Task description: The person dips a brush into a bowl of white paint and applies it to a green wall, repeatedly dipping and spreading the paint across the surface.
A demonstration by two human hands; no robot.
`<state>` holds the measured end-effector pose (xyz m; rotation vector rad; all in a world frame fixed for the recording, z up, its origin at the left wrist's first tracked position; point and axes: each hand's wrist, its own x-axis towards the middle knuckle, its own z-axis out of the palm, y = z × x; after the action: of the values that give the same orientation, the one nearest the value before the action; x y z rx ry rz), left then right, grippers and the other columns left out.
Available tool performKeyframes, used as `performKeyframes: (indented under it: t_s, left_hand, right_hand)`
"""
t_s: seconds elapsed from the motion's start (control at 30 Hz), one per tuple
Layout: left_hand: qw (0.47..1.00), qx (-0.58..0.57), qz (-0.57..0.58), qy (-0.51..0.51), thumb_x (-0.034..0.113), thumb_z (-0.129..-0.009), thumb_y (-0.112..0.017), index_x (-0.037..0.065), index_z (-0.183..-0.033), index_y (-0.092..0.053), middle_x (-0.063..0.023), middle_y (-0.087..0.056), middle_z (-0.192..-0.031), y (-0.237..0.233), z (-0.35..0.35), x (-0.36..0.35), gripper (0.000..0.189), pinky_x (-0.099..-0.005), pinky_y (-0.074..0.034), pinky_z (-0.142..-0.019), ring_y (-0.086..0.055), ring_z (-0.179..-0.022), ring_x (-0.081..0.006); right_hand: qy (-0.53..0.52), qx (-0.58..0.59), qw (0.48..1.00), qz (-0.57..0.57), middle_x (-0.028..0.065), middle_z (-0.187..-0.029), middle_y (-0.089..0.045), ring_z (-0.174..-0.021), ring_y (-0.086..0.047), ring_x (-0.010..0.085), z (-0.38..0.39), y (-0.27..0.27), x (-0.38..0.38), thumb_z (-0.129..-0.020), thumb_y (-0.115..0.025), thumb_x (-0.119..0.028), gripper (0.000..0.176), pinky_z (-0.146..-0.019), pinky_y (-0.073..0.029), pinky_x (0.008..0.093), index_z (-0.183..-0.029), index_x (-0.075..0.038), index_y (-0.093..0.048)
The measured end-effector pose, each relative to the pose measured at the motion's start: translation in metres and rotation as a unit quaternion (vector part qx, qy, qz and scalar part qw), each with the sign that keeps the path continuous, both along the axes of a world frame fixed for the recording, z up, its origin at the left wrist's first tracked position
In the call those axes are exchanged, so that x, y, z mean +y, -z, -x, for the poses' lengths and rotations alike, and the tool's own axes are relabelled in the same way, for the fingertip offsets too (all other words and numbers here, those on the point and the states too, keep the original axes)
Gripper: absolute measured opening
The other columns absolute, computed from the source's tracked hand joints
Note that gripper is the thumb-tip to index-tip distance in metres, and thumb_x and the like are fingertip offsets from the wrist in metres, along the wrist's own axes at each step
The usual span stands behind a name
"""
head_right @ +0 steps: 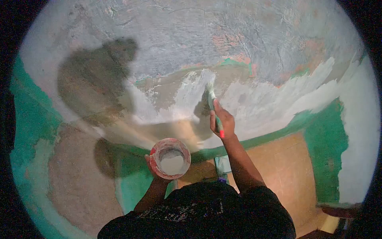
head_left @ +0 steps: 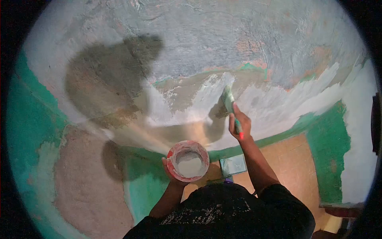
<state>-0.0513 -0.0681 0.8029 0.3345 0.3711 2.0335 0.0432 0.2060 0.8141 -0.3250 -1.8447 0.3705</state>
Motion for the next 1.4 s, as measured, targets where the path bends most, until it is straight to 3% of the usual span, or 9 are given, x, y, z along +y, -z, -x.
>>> performKeyframes:
  t_s: [0.13,0.33,0.43,0.53,0.67,0.9,1.1,1.23,1.4]
  left_hand:
    - [0.999,0.030,0.040,-0.022,0.081,-0.077,-0.040,0.010,-0.142,-0.037,-0.0194,-0.042,-0.141,0.010,0.005,-0.001,0.096,-0.0587,-0.039,-0.104,-0.044,-0.128,-0.0399]
    - [1.000,0.021,0.009,0.007,0.082,-0.076,-0.041,0.010,-0.142,-0.037,-0.0195,-0.042,-0.140,0.004,0.004,-0.001,0.097,-0.0584,-0.039,-0.104,-0.044,-0.128,-0.0395]
    - [0.999,0.011,-0.040,0.031,0.082,-0.076,-0.039,0.010,-0.142,-0.037,-0.0196,-0.041,-0.141,0.000,0.002,0.004,0.097,-0.0584,-0.038,-0.104,-0.044,-0.128,-0.0398]
    - [1.000,-0.005,0.028,-0.007,0.083,-0.076,-0.038,0.011,-0.142,-0.037,-0.0193,-0.041,-0.142,-0.003,-0.005,0.003,0.097,-0.0581,-0.038,-0.104,-0.043,-0.128,-0.0397]
    - [0.997,0.038,0.067,-0.004,0.083,-0.077,-0.036,0.011,-0.143,-0.036,-0.0187,-0.041,-0.142,-0.014,-0.006,0.006,0.098,-0.0576,-0.038,-0.104,-0.043,-0.128,-0.0393]
    - [0.999,0.032,0.004,0.003,0.082,-0.077,-0.037,0.010,-0.142,-0.036,-0.0191,-0.041,-0.142,-0.005,-0.002,0.006,0.097,-0.0576,-0.038,-0.105,-0.043,-0.128,-0.0395]
    - [0.999,0.019,0.040,-0.021,0.081,-0.078,-0.037,0.009,-0.143,-0.035,-0.0196,-0.039,-0.143,0.007,0.000,0.001,0.097,-0.0578,-0.036,-0.106,-0.042,-0.129,-0.0406]
    - [0.996,0.032,0.067,-0.049,0.081,-0.079,-0.036,0.009,-0.143,-0.034,-0.0198,-0.039,-0.143,0.009,0.003,0.001,0.097,-0.0576,-0.036,-0.106,-0.041,-0.129,-0.0408]
    - [0.999,0.016,0.023,-0.029,0.081,-0.079,-0.035,0.008,-0.143,-0.033,-0.0198,-0.039,-0.143,0.007,0.004,0.004,0.097,-0.0578,-0.036,-0.106,-0.041,-0.129,-0.0403]
  right_hand:
    - [0.028,-0.077,0.997,-0.003,0.0219,-0.114,-0.064,-0.073,-0.068,0.0319,0.004,0.058,0.003,-0.080,-0.063,-0.004,0.063,-0.066,-0.056,0.0363,-0.140,-0.010,-0.044]
    - [-0.006,-0.143,0.972,0.184,0.0225,-0.090,-0.067,-0.062,-0.065,0.0323,-0.019,0.069,-0.018,-0.083,-0.061,-0.007,0.055,-0.059,-0.054,0.0376,-0.136,-0.008,-0.049]
    - [-0.016,-0.041,0.984,0.171,0.0214,-0.078,-0.065,-0.059,-0.064,0.0335,-0.020,0.041,-0.022,-0.085,-0.059,-0.007,0.049,-0.057,-0.053,0.0388,-0.134,-0.006,-0.052]
    - [-0.014,-0.001,0.994,0.109,0.0200,-0.086,-0.067,-0.066,-0.066,0.0324,-0.012,0.006,-0.017,-0.084,-0.059,-0.005,0.051,-0.060,-0.054,0.0380,-0.134,-0.004,-0.050]
    - [0.023,-0.080,0.996,-0.036,0.0186,-0.116,-0.064,-0.087,-0.067,0.0306,0.003,0.068,0.008,-0.078,-0.061,-0.003,0.061,-0.070,-0.056,0.0365,-0.137,-0.011,-0.048]
    - [-0.010,-0.156,0.970,0.188,0.0229,-0.109,-0.065,-0.086,-0.069,0.0345,-0.019,0.100,-0.021,-0.086,-0.058,-0.009,0.051,-0.074,-0.055,0.0365,-0.136,-0.009,-0.050]
    - [-0.007,0.006,0.996,0.091,0.0268,-0.097,-0.066,-0.081,-0.070,0.0350,-0.007,0.024,-0.016,-0.088,-0.056,-0.007,0.042,-0.069,-0.054,0.0350,-0.129,0.002,-0.053]
    - [0.003,-0.060,0.997,0.049,0.0270,-0.108,-0.064,-0.095,-0.067,0.0367,0.005,0.066,-0.008,-0.087,-0.056,-0.006,0.042,-0.079,-0.056,0.0375,-0.128,0.002,-0.053]
    - [-0.006,-0.204,0.951,0.233,0.0256,-0.115,-0.062,-0.101,-0.065,0.0375,-0.013,0.101,-0.029,-0.090,-0.056,-0.014,0.042,-0.083,-0.054,0.0396,-0.129,0.000,-0.053]
